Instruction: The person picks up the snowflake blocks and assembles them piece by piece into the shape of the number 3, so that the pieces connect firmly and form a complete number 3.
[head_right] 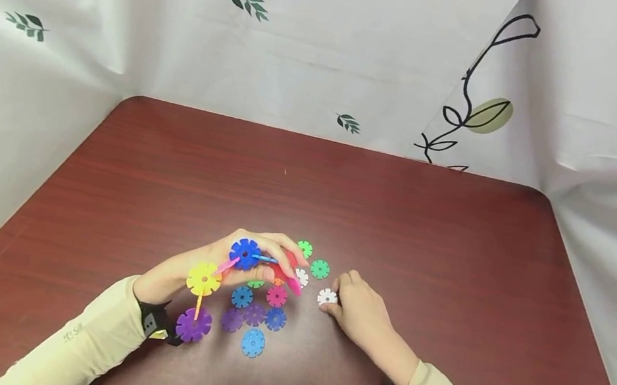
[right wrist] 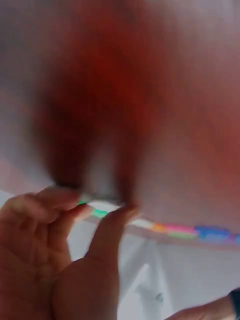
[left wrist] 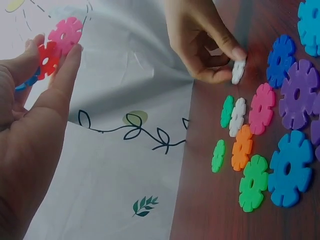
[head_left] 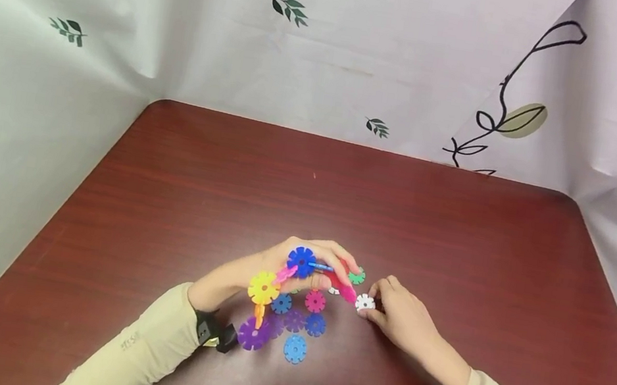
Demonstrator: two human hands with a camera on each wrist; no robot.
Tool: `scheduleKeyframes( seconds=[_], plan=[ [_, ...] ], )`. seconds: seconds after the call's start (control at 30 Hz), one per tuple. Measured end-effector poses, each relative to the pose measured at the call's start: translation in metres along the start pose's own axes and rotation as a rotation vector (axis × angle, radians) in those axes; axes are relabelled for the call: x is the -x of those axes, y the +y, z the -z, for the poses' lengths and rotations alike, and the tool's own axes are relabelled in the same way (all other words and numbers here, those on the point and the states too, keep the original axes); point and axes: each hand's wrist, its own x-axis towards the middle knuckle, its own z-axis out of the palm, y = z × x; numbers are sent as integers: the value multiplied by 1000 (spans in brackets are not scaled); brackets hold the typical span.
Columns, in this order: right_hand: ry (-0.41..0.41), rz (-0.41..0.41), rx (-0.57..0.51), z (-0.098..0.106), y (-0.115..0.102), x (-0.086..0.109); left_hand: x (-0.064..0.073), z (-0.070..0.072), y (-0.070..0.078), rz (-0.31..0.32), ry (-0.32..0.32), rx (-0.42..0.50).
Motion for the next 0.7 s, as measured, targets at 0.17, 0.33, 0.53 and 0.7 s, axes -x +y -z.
scheduleKeyframes(
  seconds=[0.17, 0.33, 0.53, 0.7],
  plan=[
    [-230, 39, -461, 11, -1, 1, 0, 0, 3, 3, 35, 17],
    [-312, 213, -988, 24, -11, 14, 0, -3, 4, 12, 53, 39],
    [-200, 329, -1005, 33, -24, 22, -4, -4, 8, -5, 56, 59],
    [-113, 309, -979, 34, -26, 26, -5, -6, 8, -12, 82, 34]
  ],
)
